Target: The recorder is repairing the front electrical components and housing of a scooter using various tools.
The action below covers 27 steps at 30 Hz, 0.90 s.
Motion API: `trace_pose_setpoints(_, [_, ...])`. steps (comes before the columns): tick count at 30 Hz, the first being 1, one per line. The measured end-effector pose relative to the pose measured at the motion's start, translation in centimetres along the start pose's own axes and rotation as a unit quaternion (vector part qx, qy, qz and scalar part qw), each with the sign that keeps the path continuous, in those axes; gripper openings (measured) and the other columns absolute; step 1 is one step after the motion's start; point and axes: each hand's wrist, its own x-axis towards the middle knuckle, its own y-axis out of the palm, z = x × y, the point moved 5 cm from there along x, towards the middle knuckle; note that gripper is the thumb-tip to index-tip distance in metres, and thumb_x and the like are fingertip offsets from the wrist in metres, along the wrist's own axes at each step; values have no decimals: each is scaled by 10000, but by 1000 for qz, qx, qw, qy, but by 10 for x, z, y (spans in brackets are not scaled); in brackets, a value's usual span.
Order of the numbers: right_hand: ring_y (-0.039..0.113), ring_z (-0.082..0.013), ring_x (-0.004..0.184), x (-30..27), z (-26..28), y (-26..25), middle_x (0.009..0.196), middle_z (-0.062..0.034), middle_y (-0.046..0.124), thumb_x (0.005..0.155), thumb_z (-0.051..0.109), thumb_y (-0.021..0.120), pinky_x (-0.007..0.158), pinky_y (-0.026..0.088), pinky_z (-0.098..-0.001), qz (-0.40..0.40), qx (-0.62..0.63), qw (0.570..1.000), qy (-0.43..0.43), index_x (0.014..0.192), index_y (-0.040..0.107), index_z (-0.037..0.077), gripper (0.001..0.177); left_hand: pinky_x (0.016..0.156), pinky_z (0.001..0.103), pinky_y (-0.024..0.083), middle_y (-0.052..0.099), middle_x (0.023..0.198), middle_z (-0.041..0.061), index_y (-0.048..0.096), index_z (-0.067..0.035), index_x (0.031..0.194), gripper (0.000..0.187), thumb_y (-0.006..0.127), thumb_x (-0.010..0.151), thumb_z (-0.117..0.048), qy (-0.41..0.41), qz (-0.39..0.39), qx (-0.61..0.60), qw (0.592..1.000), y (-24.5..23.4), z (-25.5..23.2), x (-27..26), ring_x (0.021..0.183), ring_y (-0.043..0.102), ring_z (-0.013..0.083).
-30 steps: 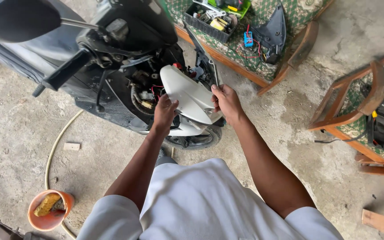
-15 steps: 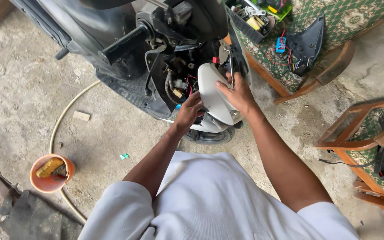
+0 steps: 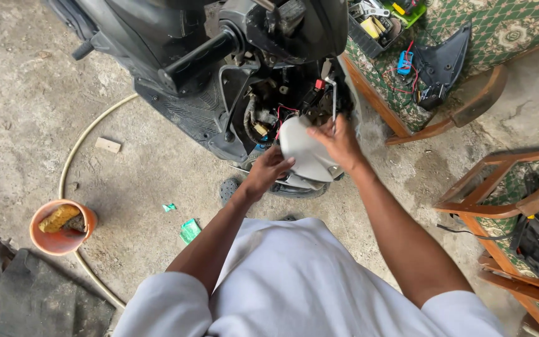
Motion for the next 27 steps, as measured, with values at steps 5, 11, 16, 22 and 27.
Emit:
trace_pose_setpoints(5, [718,-163,842,-23,9,31,873,-82,696,851,314,849,740,575,-298,-12,112,993,-18,931,411,89,499,836,313,523,727,1162,70,599,-18,1301,566,755,895,-381,-24,-8,20,999,-22,20,-12,1021,644,156])
trace_pose_setpoints(11, [714,-138,891,-28,13,29,929,-75,693,849,249,864,781,591,-291,-38,182,982,-19,967,399,78,510,805,308,513,716,1106,84,615,-9,1295,637,674,926,-525,-33,-15,44,998,-28,27,0,980,630,153])
trace_pose_setpoints(16, [623,-125,807,-28,4,34,944,-38,736,859,273,858,731,541,-282,-37,138,990,0,967,449,65,471,842,299,523,746,1114,104,647,2,1267,752,496,953,-664,-54,-45,19,997,-48,34,9,1027,687,175])
trace_pose_setpoints(22, [544,-160,811,-24,-10,34,911,-92,688,937,293,834,756,492,-326,-47,91,995,-6,973,447,46,461,856,327,571,777,1083,125,705,-26,1215,673,455,1000,-613,68,-183,82,977,-60,-61,32,988,729,195])
trace_pose_setpoints(27, [638,-155,857,-24,-3,32,912,-72,683,970,235,749,784,533,-295,-63,139,988,-2,992,482,93,303,828,384,577,763,1106,62,738,-121,1176,364,742,858,-298,181,-106,382,900,-38,-106,80,947,731,238])
